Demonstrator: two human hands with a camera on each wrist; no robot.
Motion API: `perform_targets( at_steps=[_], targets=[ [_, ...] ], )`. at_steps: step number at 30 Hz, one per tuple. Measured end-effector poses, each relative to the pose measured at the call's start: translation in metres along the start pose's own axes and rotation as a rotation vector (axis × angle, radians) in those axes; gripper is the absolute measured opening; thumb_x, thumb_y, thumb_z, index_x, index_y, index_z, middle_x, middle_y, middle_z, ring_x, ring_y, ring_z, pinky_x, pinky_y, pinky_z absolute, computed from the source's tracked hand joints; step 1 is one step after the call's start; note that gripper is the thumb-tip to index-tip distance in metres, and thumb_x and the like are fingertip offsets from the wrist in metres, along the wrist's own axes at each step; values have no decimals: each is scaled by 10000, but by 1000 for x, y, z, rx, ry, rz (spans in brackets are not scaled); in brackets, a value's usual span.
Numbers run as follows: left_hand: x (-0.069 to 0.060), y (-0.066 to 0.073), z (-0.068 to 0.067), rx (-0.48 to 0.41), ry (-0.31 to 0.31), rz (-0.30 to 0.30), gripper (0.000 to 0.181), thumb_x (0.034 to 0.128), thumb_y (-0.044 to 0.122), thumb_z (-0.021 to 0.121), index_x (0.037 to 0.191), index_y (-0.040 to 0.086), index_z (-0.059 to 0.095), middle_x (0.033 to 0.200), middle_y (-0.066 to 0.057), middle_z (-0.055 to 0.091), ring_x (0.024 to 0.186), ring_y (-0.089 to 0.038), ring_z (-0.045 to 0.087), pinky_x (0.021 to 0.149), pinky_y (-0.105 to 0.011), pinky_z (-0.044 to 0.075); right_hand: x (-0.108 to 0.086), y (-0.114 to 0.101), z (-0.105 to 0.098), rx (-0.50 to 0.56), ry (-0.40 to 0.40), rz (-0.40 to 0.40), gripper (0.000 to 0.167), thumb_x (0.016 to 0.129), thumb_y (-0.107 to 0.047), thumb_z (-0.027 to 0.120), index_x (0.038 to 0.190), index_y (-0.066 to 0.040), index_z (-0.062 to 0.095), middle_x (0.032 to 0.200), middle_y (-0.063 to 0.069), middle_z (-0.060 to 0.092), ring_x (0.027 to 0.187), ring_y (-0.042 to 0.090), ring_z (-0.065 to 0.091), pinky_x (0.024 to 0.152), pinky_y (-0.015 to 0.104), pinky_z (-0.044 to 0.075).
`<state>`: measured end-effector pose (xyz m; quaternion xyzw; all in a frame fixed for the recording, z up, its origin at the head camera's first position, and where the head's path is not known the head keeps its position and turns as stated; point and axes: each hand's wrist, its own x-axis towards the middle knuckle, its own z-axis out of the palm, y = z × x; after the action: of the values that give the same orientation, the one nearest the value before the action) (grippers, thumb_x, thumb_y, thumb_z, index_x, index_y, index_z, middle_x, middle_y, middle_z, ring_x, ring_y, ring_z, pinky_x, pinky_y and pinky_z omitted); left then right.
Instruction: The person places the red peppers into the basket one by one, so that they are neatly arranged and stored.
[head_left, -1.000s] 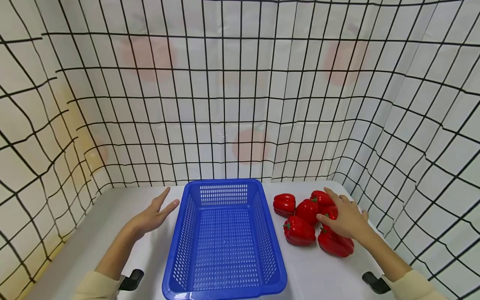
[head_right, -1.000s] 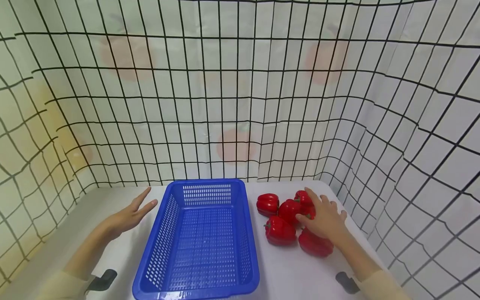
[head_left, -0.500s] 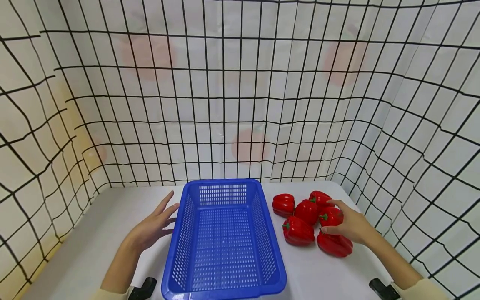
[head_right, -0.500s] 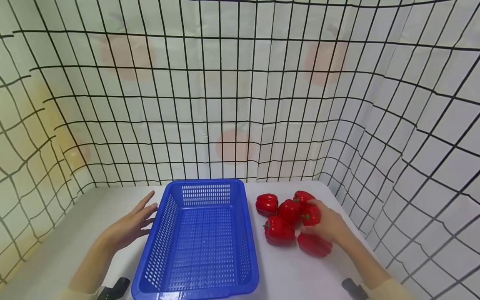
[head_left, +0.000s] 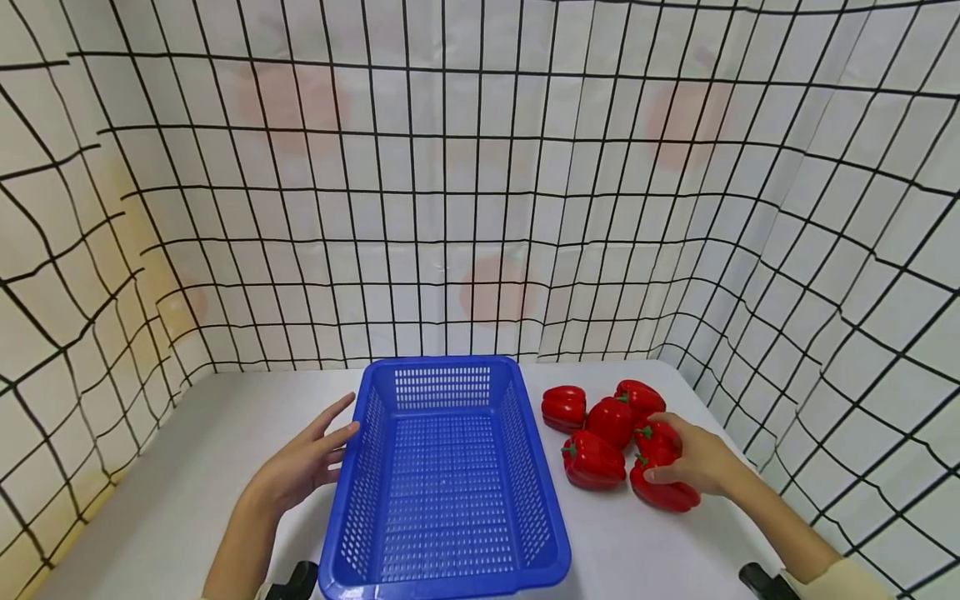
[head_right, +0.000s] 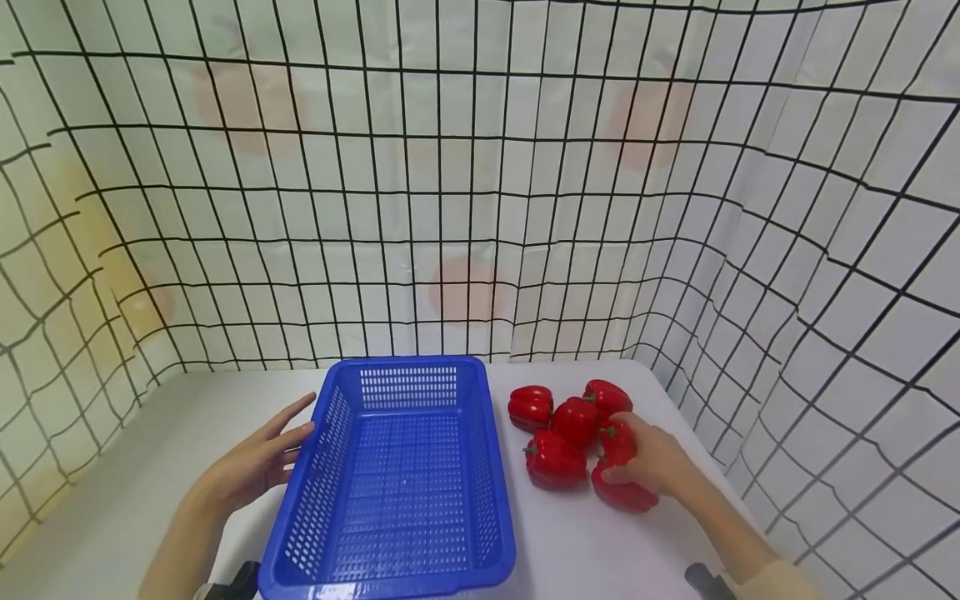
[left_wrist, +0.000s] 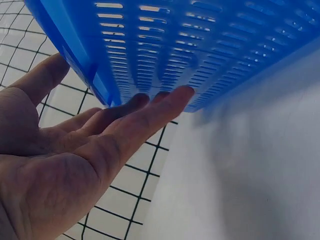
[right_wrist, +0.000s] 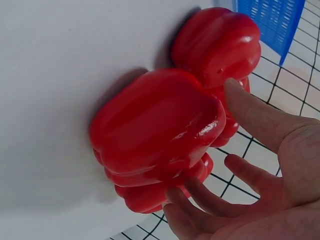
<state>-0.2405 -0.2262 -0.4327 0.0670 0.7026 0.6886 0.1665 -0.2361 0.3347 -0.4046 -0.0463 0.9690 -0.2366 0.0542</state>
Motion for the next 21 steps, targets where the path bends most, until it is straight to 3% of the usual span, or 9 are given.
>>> perform_targets(
  at_steps=[6,21],
  targets=[
    [0,-5,-2,-55,-56,38,798,1047,209,558,1645,241,31,1496,-320,461,1271,-409,613,953,-464,583,-1,1,4,15,-9,-7,814,692,-210,912,1369,-40,493,1195,243,618,1062,409,591,717,489,623],
    [1,-11,-3,-75,-42,55,783,1035,191,571,1642,246,80,1509,-315,451,1282,-408,605,955,-466,580,4,-1,7,-25,-15,-4,767,660,-193,928,1316,-44,558,1141,224,590,1067,428,559,695,480,623]
  ],
)
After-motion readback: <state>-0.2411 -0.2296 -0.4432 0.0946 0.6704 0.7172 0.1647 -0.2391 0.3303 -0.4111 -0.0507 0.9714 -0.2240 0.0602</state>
